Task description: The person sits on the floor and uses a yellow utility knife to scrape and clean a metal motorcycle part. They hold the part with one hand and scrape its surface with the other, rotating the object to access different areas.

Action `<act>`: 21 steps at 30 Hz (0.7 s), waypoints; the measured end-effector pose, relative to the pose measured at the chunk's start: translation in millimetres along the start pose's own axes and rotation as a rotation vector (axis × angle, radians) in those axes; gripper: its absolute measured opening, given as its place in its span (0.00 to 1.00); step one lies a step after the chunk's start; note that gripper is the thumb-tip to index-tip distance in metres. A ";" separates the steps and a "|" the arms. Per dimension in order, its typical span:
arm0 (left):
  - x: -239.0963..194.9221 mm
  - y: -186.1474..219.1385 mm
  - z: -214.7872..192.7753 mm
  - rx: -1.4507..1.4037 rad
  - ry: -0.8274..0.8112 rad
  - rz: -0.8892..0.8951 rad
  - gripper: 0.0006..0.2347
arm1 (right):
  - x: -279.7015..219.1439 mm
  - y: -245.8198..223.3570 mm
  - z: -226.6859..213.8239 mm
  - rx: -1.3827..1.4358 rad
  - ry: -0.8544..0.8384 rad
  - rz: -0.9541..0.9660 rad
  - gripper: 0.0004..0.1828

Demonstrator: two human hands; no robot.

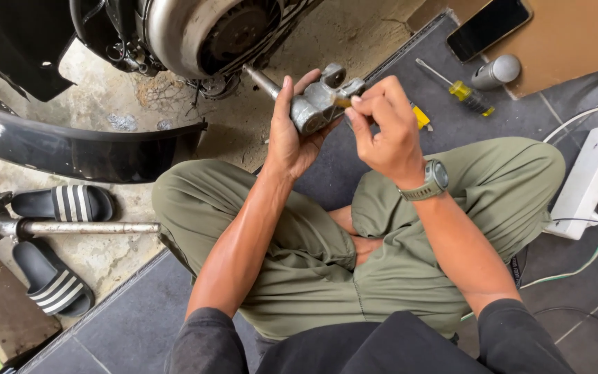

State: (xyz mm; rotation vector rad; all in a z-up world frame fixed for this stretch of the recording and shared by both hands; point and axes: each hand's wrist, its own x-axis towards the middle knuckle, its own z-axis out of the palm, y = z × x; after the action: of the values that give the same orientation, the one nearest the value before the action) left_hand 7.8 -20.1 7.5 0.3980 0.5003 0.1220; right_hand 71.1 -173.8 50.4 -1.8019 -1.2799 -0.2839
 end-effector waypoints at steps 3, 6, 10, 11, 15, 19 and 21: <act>9.0 -7.7 -7.7 -0.108 -0.104 0.009 0.23 | 2.3 -22.8 5.1 0.004 -0.089 -0.069 0.06; 7.0 -11.0 -7.0 -0.192 -0.126 -0.027 0.22 | 4.2 -28.1 5.0 -0.126 -0.071 -0.095 0.09; 4.0 -13.9 -13.9 -0.247 -0.137 -0.032 0.27 | 6.4 -23.9 -5.5 -0.086 0.105 -0.068 0.03; 0.0 -11.9 -10.4 -0.260 -0.132 -0.030 0.28 | 6.4 -26.8 -7.3 -0.064 0.122 -0.055 0.03; 6.3 -22.2 -13.6 -0.252 -0.119 0.007 0.29 | 3.8 -40.8 -3.0 -0.006 0.126 -0.013 0.03; 5.0 -28.6 -15.8 -0.243 -0.088 -0.010 0.32 | -3.9 -49.0 3.5 0.015 0.071 0.044 0.01; 9.1 -33.4 -20.3 -0.262 -0.064 -0.035 0.34 | -9.8 -48.1 7.1 -0.024 0.062 0.085 0.03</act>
State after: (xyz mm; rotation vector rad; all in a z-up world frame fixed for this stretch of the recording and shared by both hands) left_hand 6.4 -41.8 -26.1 0.1360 0.4214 0.1383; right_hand 23.9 -170.9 65.3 -1.8480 -1.1581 -0.3067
